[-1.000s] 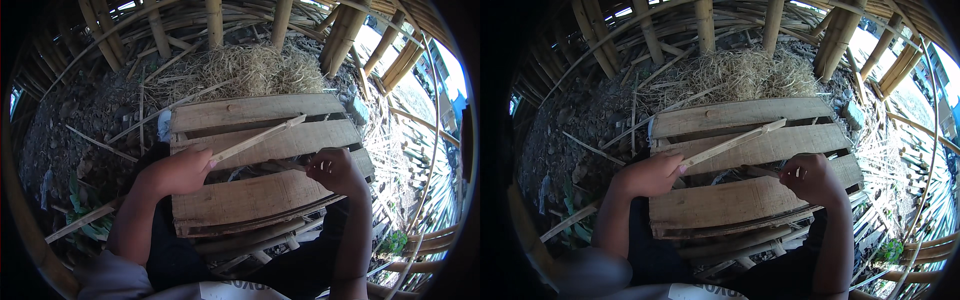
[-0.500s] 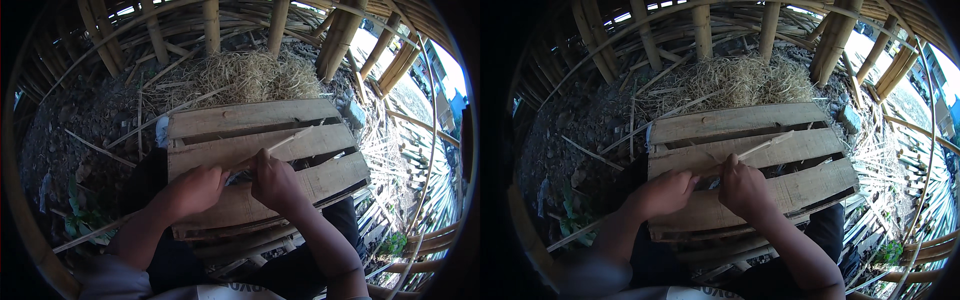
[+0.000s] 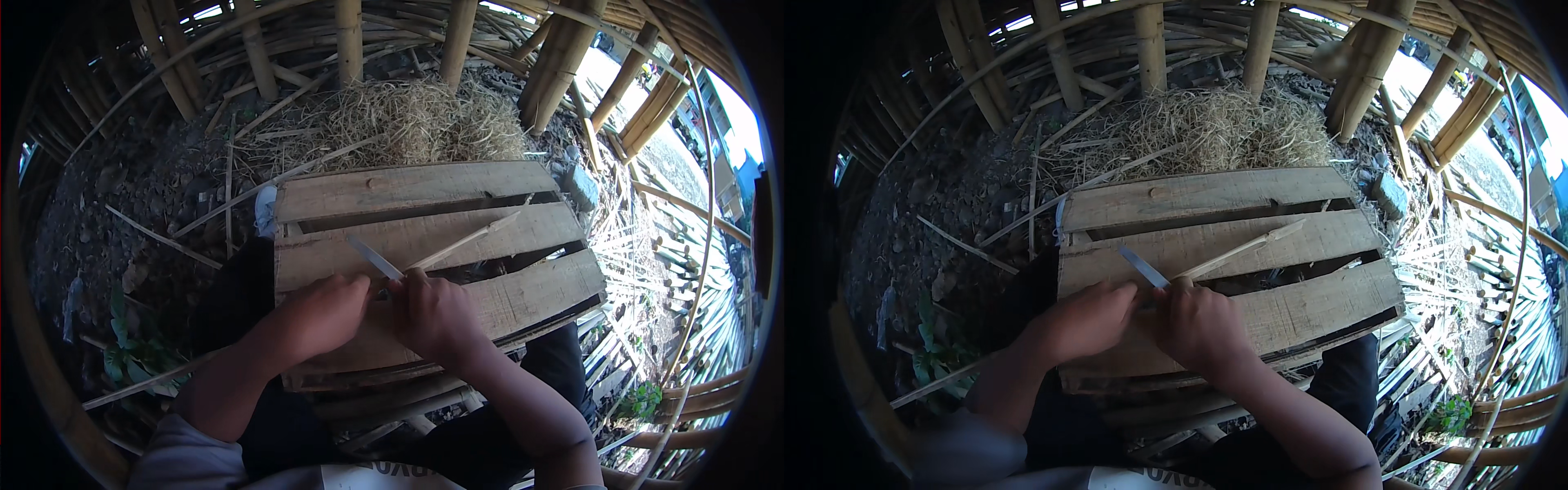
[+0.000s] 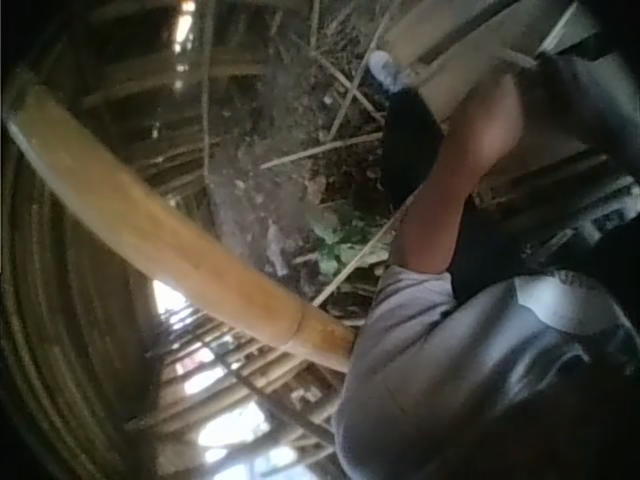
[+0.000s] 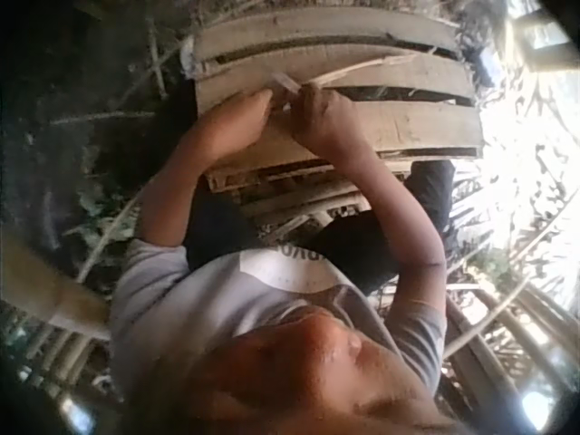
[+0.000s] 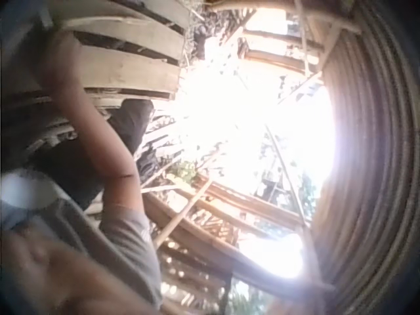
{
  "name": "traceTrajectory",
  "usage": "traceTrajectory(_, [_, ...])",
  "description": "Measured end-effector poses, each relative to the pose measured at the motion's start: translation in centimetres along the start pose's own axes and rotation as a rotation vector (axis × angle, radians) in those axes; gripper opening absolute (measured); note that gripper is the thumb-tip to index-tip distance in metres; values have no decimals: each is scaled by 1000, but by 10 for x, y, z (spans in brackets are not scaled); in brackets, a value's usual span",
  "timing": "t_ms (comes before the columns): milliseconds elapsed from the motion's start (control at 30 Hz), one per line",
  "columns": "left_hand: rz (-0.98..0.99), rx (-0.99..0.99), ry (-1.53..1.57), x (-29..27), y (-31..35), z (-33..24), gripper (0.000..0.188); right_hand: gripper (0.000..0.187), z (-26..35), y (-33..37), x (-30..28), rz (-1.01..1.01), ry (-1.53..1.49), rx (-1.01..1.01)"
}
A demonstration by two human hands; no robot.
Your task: The person uses a knife to shave and sharpen a thin bamboo stick, repeatedly rotating it and scraping along its length to form a tapered point. The work is done over a wooden crate in a partially covered outdoor area.
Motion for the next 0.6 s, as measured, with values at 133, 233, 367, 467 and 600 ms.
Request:
traceTrajectory(133, [-30,34,12,0,3,-2,21,28,8,0,0,22,-33,-44])
traceTrajectory(233, [1,4,7,3,2,0,22,28,11,1,4,64,-29,-15])
traceTrajectory(367, [9,-50,11,1,0,2,24,24,8,-4,5,58,25,-9])
traceTrajectory(467, [-35,-18,32,1,1,2,31,17,5,-3,3,-11,90,-67])
traceTrajectory(600, [-66,19,47,1,1,3,36,17,4,5,-2,-198,116,-272])
Point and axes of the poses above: each hand's wrist, its own y-axis away from the middle knuckle, its own x-axis out of the palm, z = x × y, the point moved 8 cm from there along -y, towards the middle knuckle, and after that the axes turned 12 degrees about -x, right-handed, at the moved point
